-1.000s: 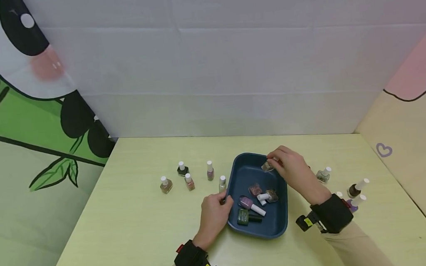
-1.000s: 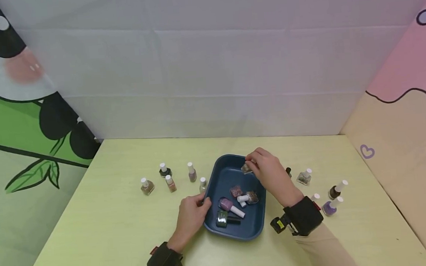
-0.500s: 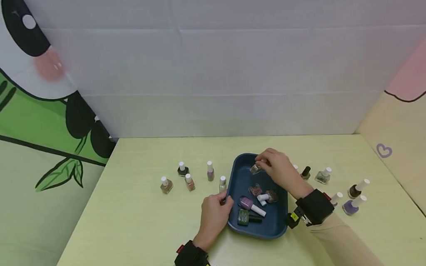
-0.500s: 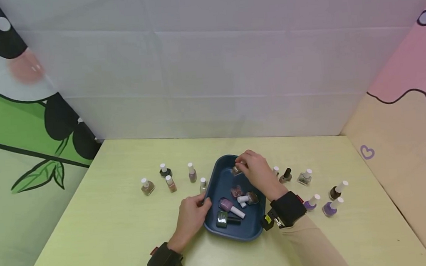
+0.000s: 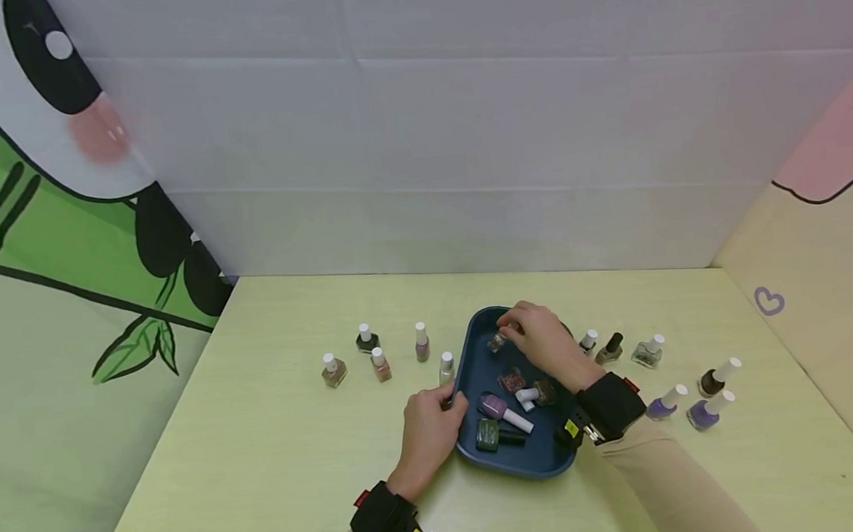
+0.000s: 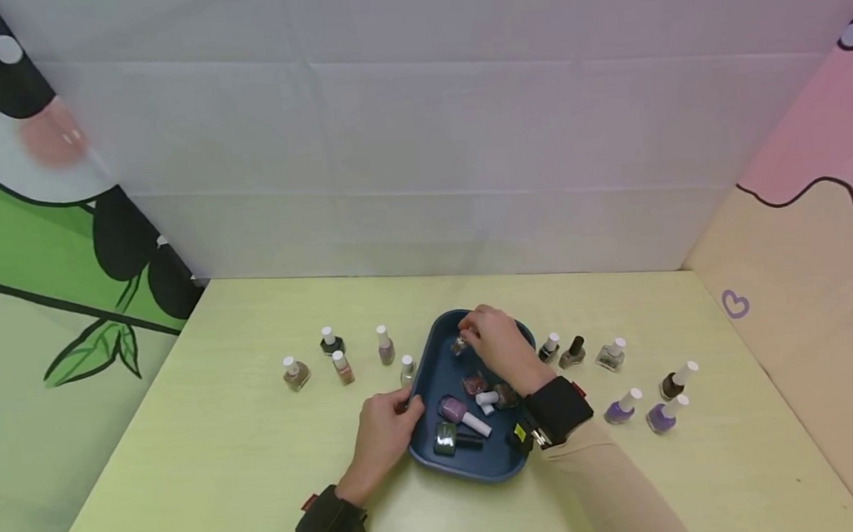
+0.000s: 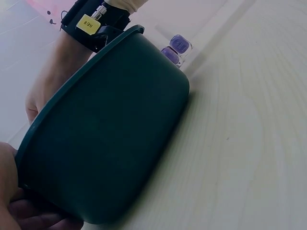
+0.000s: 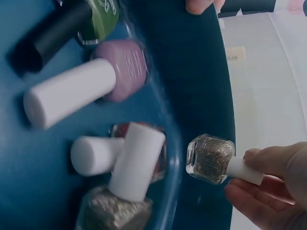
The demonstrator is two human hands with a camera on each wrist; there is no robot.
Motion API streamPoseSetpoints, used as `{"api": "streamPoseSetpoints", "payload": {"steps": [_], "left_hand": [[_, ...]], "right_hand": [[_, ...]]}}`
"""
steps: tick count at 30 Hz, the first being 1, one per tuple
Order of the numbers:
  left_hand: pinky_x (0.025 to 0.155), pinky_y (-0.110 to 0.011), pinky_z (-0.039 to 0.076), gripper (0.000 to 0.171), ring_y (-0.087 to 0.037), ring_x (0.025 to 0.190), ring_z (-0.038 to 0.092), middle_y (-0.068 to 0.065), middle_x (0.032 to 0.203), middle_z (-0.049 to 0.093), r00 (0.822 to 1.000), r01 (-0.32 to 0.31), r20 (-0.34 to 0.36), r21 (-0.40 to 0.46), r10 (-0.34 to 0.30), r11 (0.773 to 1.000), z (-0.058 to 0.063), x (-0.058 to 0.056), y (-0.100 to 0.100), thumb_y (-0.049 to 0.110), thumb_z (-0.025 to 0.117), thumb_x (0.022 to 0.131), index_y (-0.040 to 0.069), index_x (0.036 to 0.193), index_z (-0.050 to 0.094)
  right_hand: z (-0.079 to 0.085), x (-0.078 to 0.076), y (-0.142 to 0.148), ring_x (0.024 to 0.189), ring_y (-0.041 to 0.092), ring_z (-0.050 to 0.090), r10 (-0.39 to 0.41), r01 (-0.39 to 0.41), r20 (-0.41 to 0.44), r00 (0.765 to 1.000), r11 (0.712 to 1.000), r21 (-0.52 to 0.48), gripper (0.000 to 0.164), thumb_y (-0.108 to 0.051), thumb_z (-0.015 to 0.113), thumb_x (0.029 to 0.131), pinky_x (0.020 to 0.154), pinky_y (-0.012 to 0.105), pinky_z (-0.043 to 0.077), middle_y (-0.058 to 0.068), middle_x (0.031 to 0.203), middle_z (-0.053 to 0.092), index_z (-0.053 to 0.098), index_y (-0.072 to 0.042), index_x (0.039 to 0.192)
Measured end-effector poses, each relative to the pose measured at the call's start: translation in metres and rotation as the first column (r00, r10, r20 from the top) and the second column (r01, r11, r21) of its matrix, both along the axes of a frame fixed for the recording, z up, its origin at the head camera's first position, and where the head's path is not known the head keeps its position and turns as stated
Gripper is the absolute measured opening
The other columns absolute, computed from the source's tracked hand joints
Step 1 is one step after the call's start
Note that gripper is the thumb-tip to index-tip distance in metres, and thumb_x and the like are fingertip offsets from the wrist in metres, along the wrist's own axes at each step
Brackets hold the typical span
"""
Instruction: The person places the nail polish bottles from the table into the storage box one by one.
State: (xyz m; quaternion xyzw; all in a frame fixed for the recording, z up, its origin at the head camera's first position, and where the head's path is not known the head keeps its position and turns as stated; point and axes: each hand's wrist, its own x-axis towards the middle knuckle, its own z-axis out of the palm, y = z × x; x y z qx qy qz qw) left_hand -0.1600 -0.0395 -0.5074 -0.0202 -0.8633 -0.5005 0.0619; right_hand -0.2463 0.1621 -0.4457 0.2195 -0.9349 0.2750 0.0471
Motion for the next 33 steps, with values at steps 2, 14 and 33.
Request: {"api": "streamPoseSetpoints", "payload": {"steps": [2,14,33], "left_hand": [[0.051,-0.020,0.033,0.028,-0.009,0.063,0.053,-0.010,0.087,0.075,1.000,0.001,0.004,0.000,-0.001,1.000,0.000,0.001,0.000,0.006,0.068,0.095,-0.003,0.120,0.074],[0.050,-0.020,0.032,0.027,-0.008,0.061,0.051,-0.006,0.080,0.073,1.000,0.004,0.002,-0.004,-0.004,1.000,0.000,0.001,-0.001,0.006,0.068,0.095,-0.003,0.119,0.075],[0.050,-0.020,0.032,0.024,-0.004,0.058,0.048,-0.002,0.073,0.069,0.999,0.022,-0.049,0.027,-0.020,0.999,-0.003,0.000,-0.002,0.005,0.067,0.093,0.000,0.114,0.079]], "right_hand": [[-0.003,0.001,-0.001,0.090,0.027,0.064,0.014,-0.014,0.009,1.000,1.000,0.011,0.019,-0.007,0.065,0.100,0.081,0.037,0.056,0.015,0.105,0.066,0.074,0.002,0.114],[-0.013,0.003,-0.007,0.086,0.025,0.066,0.014,-0.015,0.041,0.999,0.999,0.028,0.016,-0.005,0.068,0.098,0.075,0.035,0.056,0.014,0.104,0.068,0.075,0.002,0.110],[-0.018,0.005,-0.009,0.104,0.033,0.067,-0.035,0.028,0.143,0.989,0.998,0.050,0.017,0.001,0.065,0.098,0.089,0.044,0.057,0.017,0.110,0.066,0.070,0.002,0.114]]}}
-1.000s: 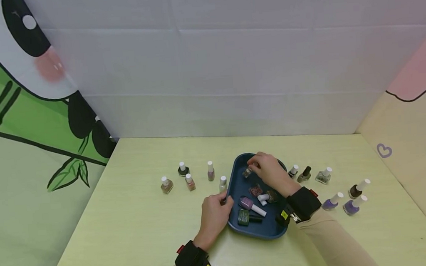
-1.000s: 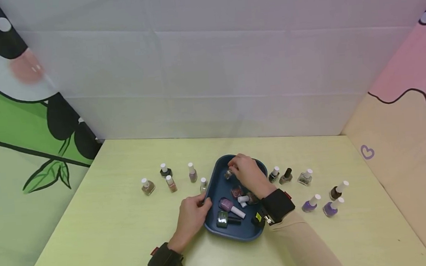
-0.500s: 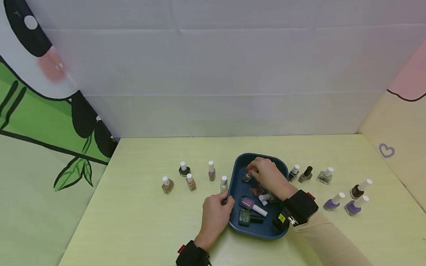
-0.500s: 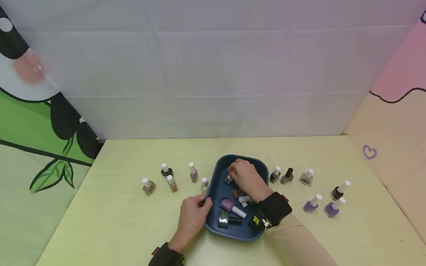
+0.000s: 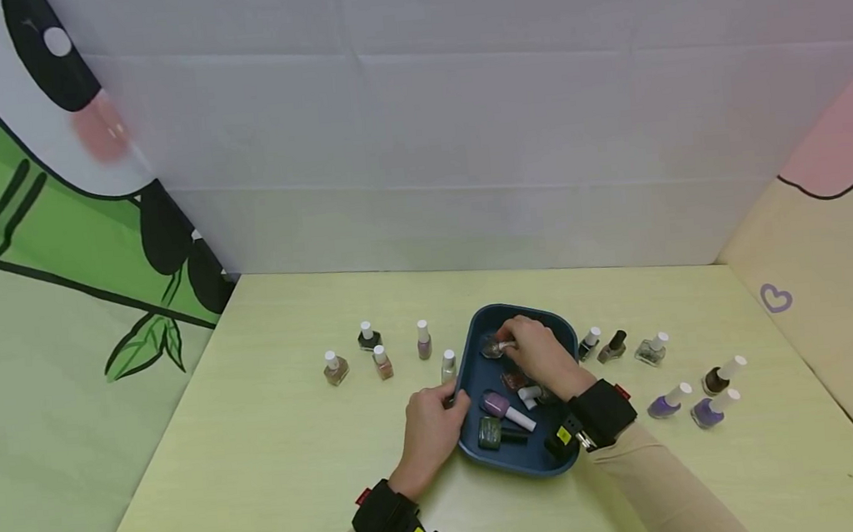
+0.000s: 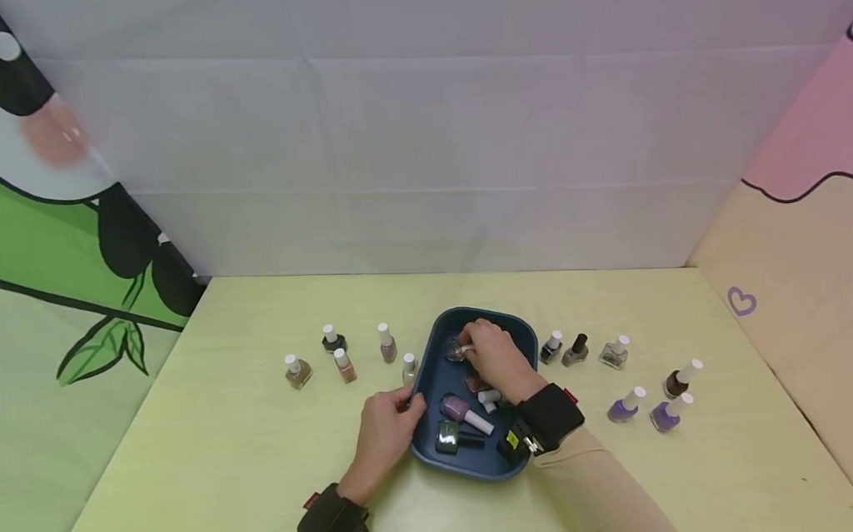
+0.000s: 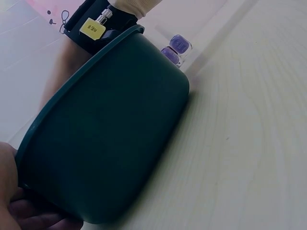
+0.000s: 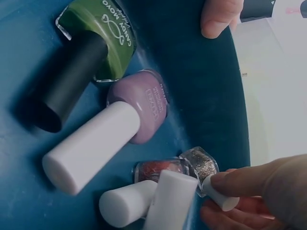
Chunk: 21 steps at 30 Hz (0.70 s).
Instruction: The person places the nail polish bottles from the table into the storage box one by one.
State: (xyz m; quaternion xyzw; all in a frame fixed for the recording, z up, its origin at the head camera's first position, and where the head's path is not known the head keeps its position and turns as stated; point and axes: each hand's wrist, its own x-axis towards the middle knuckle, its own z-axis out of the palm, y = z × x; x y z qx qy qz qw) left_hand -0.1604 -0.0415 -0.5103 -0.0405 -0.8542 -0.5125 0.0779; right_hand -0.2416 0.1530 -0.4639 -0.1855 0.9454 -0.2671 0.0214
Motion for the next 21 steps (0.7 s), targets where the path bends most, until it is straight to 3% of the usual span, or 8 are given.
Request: {"api": "streamPoseSetpoints", "payload": {"steps": [8,21], "left_hand": [[0.051,-0.020,0.033,0.025,-0.004,0.058,0.049,-0.002,0.074,0.069,1.000,-0.003,-0.001,-0.015,0.003,1.000,-0.001,0.000,-0.001,0.006,0.067,0.093,0.001,0.114,0.079],[0.049,-0.020,0.031,0.026,-0.005,0.058,0.049,-0.003,0.075,0.070,1.000,-0.005,0.008,-0.015,0.005,1.000,-0.001,0.000,0.000,0.006,0.068,0.094,0.000,0.117,0.078]], "right_hand": [[-0.002,0.001,-0.003,0.101,0.031,0.065,0.007,-0.008,0.013,1.000,1.000,0.029,0.019,0.001,0.067,0.096,0.089,0.045,0.056,0.016,0.110,0.065,0.067,0.000,0.115],[-0.011,0.001,0.000,0.080,0.022,0.056,0.018,-0.019,0.016,1.000,1.000,0.026,0.013,0.000,0.068,0.097,0.075,0.040,0.050,0.010,0.095,0.060,0.063,-0.003,0.109]]}}
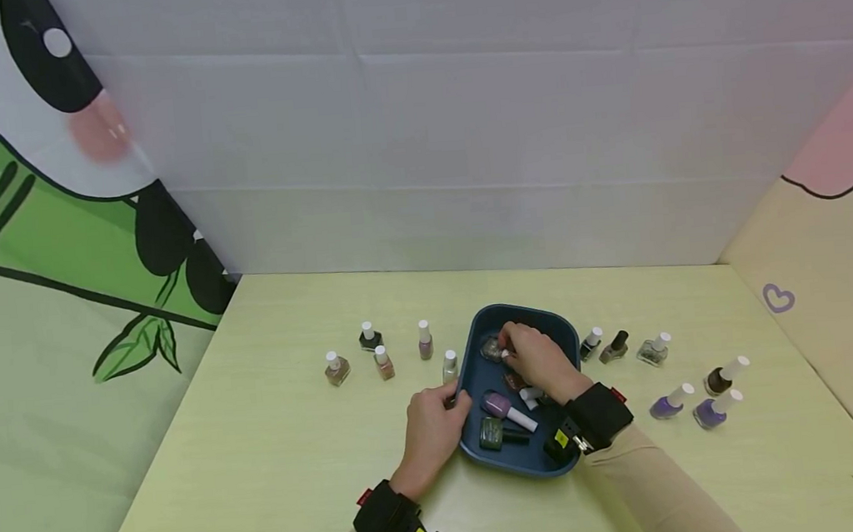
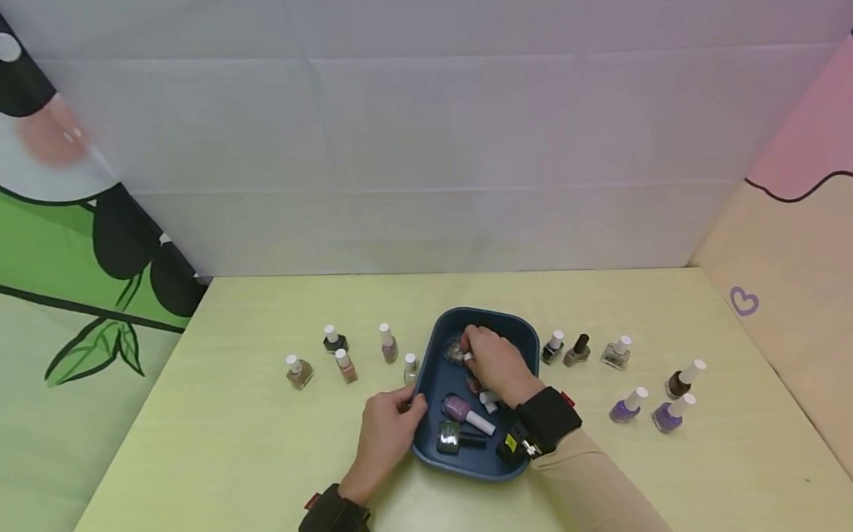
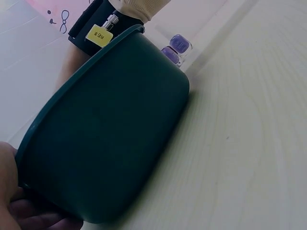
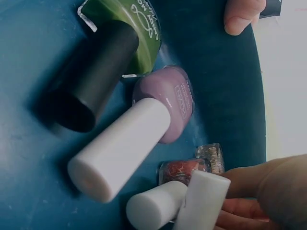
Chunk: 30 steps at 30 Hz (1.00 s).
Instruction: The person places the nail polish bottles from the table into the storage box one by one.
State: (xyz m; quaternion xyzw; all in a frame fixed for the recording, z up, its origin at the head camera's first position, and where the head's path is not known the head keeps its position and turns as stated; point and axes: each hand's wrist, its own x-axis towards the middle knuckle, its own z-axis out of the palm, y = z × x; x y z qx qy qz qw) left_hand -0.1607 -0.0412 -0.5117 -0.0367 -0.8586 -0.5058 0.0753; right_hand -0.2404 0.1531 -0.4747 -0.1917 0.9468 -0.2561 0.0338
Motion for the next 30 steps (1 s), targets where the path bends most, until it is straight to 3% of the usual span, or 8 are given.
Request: {"api": "streamPoseSetpoints", "payload": {"steps": [22,30], "left_hand": [[0.051,-0.020,0.034,0.023,-0.005,0.059,0.050,-0.002,0.075,0.070,1.000,-0.009,-0.005,-0.009,0.009,1.000,0.000,0.000,0.001,0.007,0.068,0.094,0.001,0.113,0.079],[0.049,-0.019,0.032,0.023,-0.004,0.057,0.049,0.000,0.070,0.067,1.000,-0.007,-0.006,-0.003,0.007,1.000,0.000,0.000,0.000,0.006,0.068,0.094,0.001,0.112,0.080]], "right_hand": [[0.001,0.002,-0.003,0.079,0.021,0.057,-0.034,0.035,-0.033,0.999,0.999,0.024,0.008,-0.004,0.068,0.097,0.074,0.041,0.051,0.009,0.093,0.061,0.067,-0.003,0.105],[0.014,0.007,0.001,0.083,0.020,0.058,-0.062,0.061,-0.026,0.998,0.998,-0.034,0.018,-0.016,0.068,0.100,0.077,0.039,0.051,0.009,0.100,0.064,0.068,-0.004,0.114]]}}
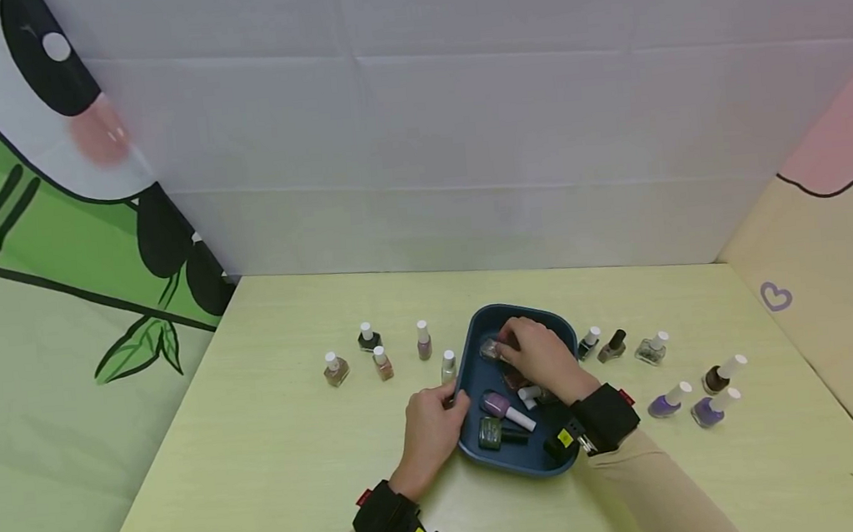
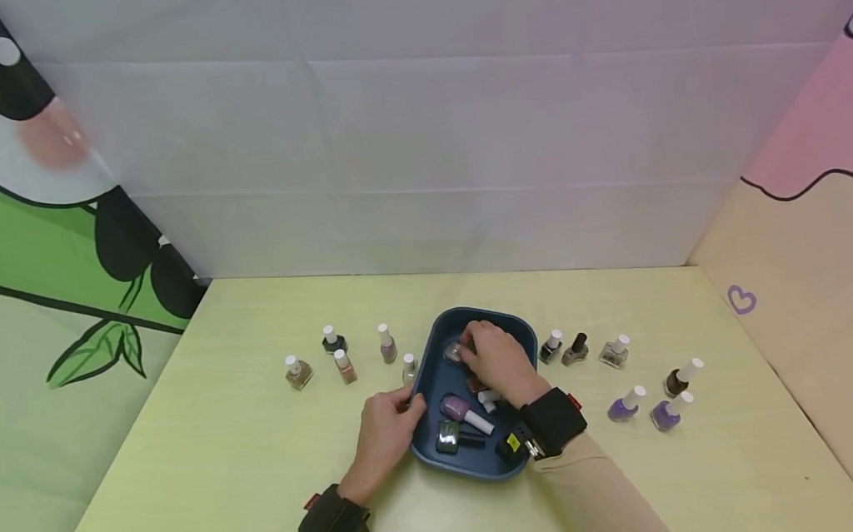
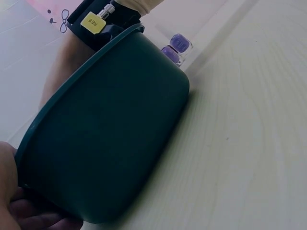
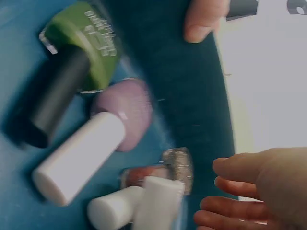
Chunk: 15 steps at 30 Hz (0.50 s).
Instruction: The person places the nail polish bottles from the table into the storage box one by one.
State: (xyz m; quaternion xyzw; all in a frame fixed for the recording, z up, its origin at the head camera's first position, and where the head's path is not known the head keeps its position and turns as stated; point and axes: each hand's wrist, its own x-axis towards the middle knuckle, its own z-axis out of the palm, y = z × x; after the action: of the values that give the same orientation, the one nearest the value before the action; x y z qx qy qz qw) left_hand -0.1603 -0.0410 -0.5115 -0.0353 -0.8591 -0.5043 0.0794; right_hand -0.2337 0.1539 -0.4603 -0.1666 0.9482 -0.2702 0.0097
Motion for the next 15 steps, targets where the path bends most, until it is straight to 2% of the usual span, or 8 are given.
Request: {"api": "streamPoseSetpoints", "payload": {"steps": [5,12,13,15], "left_hand": [[0.050,-0.019,0.033,0.025,-0.004,0.058,0.050,-0.003,0.075,0.071,1.000,-0.006,0.004,0.002,0.006,1.000,0.000,0.000,0.000,0.007,0.068,0.094,0.000,0.115,0.078],[0.051,-0.020,0.036,0.024,-0.006,0.060,0.052,-0.005,0.080,0.073,1.000,-0.009,0.000,-0.005,0.009,1.000,0.002,0.001,0.001,0.006,0.068,0.094,0.000,0.114,0.079],[0.051,-0.019,0.035,0.023,-0.006,0.060,0.052,-0.005,0.079,0.072,1.000,-0.009,0.003,-0.004,0.009,1.000,0.002,0.001,0.001,0.006,0.068,0.094,0.000,0.114,0.079],[0.052,-0.019,0.035,0.024,-0.006,0.061,0.052,-0.004,0.079,0.072,1.000,-0.010,0.007,-0.005,0.010,1.000,0.002,0.001,0.001,0.007,0.068,0.094,0.000,0.114,0.079]], "right_hand": [[0.010,0.005,0.009,0.094,0.024,0.061,0.004,-0.006,-0.040,0.999,0.999,-0.050,0.024,-0.017,0.064,0.103,0.086,0.041,0.051,0.012,0.108,0.065,0.066,-0.002,0.121],[0.023,0.011,0.031,0.102,0.031,0.062,-0.054,0.046,-0.093,0.994,0.995,-0.085,0.026,-0.017,0.062,0.104,0.093,0.045,0.052,0.016,0.112,0.065,0.064,0.000,0.124],[0.023,0.011,0.036,0.103,0.032,0.062,-0.064,0.056,-0.098,0.993,0.994,-0.090,0.027,-0.017,0.062,0.104,0.093,0.046,0.052,0.017,0.113,0.065,0.064,0.000,0.124],[0.008,0.004,0.054,0.102,0.034,0.062,-0.082,0.069,-0.130,0.988,0.992,-0.102,0.029,-0.022,0.062,0.104,0.090,0.046,0.052,0.018,0.112,0.065,0.064,-0.001,0.124]]}}
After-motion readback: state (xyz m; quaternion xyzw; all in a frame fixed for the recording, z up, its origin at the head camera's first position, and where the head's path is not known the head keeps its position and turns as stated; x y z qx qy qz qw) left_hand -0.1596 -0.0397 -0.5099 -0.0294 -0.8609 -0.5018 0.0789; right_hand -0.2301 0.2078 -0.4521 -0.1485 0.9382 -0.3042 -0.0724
